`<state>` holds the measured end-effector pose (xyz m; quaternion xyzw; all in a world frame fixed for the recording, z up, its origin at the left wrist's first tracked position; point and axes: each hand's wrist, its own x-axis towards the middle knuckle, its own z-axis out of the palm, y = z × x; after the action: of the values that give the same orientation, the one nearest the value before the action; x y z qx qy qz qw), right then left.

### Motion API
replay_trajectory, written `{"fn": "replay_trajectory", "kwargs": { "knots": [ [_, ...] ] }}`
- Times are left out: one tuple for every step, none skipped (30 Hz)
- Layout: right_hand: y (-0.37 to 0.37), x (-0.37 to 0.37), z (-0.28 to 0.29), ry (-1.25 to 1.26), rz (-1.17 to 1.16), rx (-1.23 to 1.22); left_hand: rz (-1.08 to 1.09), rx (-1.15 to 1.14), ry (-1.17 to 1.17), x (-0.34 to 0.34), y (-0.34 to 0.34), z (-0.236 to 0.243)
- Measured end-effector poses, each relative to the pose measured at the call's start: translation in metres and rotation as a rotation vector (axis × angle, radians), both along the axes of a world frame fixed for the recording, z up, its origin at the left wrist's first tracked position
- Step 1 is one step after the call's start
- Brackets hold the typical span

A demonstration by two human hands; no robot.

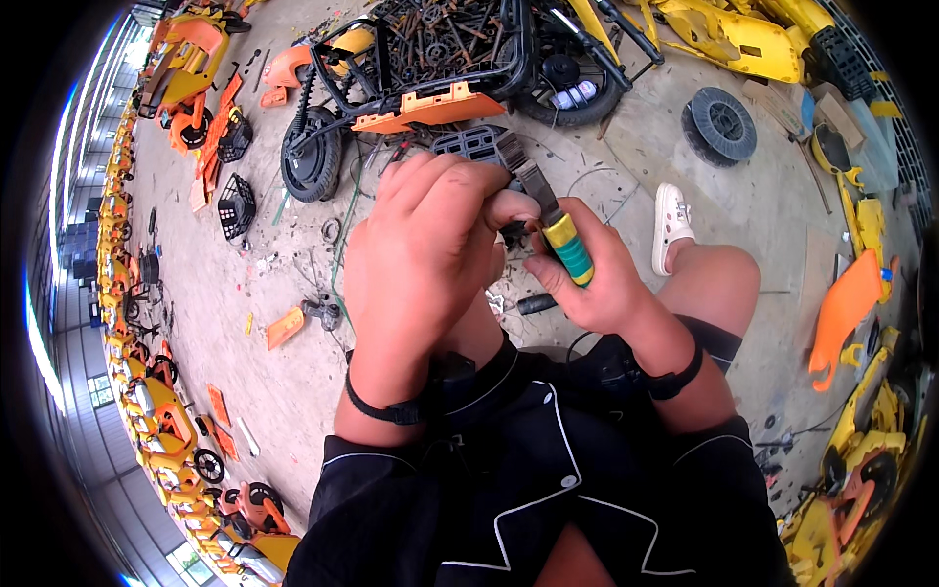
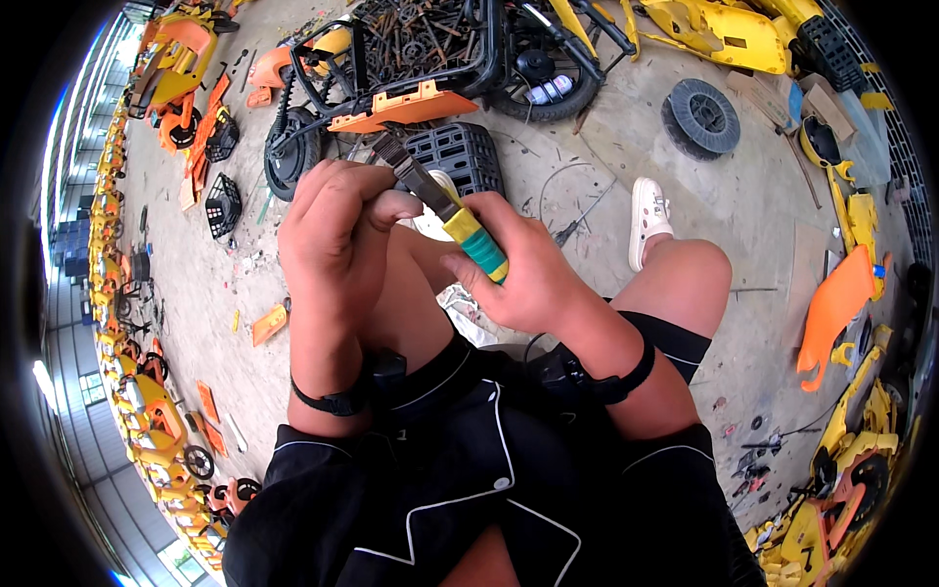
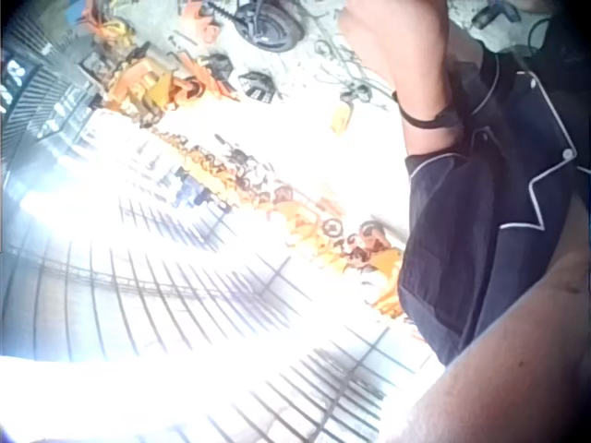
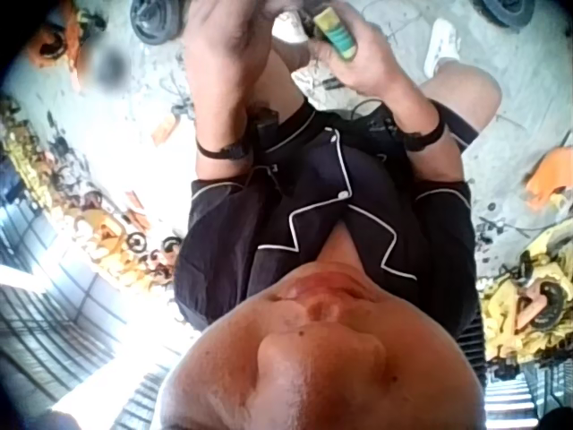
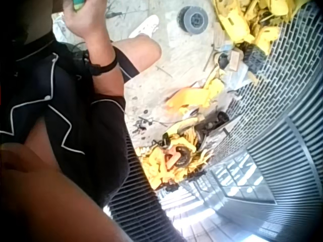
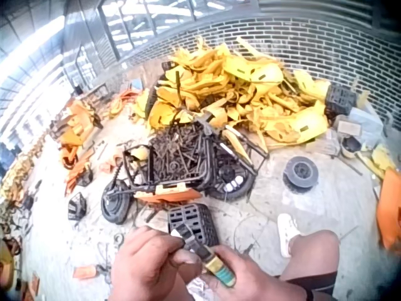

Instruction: The person uses a hammer to tap a part on a scooter frame and uses wire cutters to strip and manipulate electrical wires.

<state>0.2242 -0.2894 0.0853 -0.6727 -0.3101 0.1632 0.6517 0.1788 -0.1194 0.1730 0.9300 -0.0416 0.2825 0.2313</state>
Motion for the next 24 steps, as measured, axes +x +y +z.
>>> {"fn": "replay_trajectory", "kwargs": {
  "knots": [
    [0.001,0.000,0.000,-0.004,-0.004,0.010,-0.001,-0.005,-0.003,0.000,0.000,0.001],
    [0.002,0.001,0.000,-0.008,-0.008,0.019,-0.003,-0.009,-0.006,0.001,0.000,0.001],
    [0.003,0.002,-0.002,-0.012,0.004,0.020,0.004,-0.007,0.004,0.001,0.001,0.001],
    [0.004,0.003,-0.005,-0.017,0.013,0.020,0.007,-0.005,0.013,0.002,0.002,0.000],
    [0.004,0.004,-0.006,-0.023,0.022,0.020,0.011,-0.003,0.021,0.002,0.003,0.000],
    [0.003,0.003,-0.005,-0.016,0.019,0.027,-0.003,-0.012,0.012,0.003,0.004,0.000],
    [0.004,0.000,-0.005,-0.004,0.018,0.035,-0.016,-0.019,0.009,0.002,0.006,-0.002],
    [0.004,-0.003,-0.005,0.008,0.018,0.043,-0.028,-0.026,0.007,0.001,0.008,-0.003],
    [0.005,-0.004,-0.005,0.025,0.024,0.036,-0.029,-0.027,0.015,0.000,0.009,-0.004],
    [0.004,-0.004,-0.005,0.040,0.027,0.027,-0.033,-0.030,0.021,0.001,0.009,-0.005],
    [0.004,-0.004,-0.005,0.055,0.031,0.017,-0.037,-0.033,0.027,0.002,0.009,-0.006],
    [0.005,-0.006,-0.008,0.042,0.014,0.014,-0.057,-0.057,0.034,0.003,0.010,-0.008],
    [0.007,-0.007,-0.010,0.021,0.001,0.014,-0.074,-0.078,0.034,0.004,0.013,-0.008],
    [0.009,-0.007,-0.011,0.001,-0.012,0.014,-0.091,-0.098,0.034,0.005,0.015,-0.009],
    [0.008,-0.006,-0.008,0.045,-0.006,-0.015,-0.097,-0.115,0.052,0.006,0.015,-0.011],
    [0.007,-0.004,-0.006,0.089,0.004,-0.041,-0.098,-0.127,0.069,0.006,0.015,-0.014],
    [0.007,-0.003,-0.004,0.132,0.014,-0.066,-0.100,-0.140,0.086,0.007,0.015,-0.014],
    [0.008,-0.002,-0.006,0.153,0.031,-0.033,-0.095,-0.129,0.104,0.006,0.013,-0.009],
    [0.007,-0.001,-0.011,0.175,0.036,-0.009,-0.103,-0.129,0.122,0.005,0.008,-0.005],
    [0.006,0.000,-0.015,0.196,0.040,0.014,-0.110,-0.128,0.140,0.005,0.002,-0.001],
    [0.004,0.003,-0.016,0.230,0.084,0.066,-0.075,-0.174,0.173,0.004,-0.001,0.001],
    [0.005,0.003,-0.015,0.223,0.077,0.083,-0.086,-0.153,0.143,0.005,0.000,-0.001],
    [0.006,0.003,-0.013,0.216,0.071,0.101,-0.095,-0.132,0.113,0.006,0.003,-0.003],
    [0.007,0.002,-0.012,0.210,0.065,0.118,-0.105,-0.110,0.083,0.007,0.005,-0.005]
  ]
}}
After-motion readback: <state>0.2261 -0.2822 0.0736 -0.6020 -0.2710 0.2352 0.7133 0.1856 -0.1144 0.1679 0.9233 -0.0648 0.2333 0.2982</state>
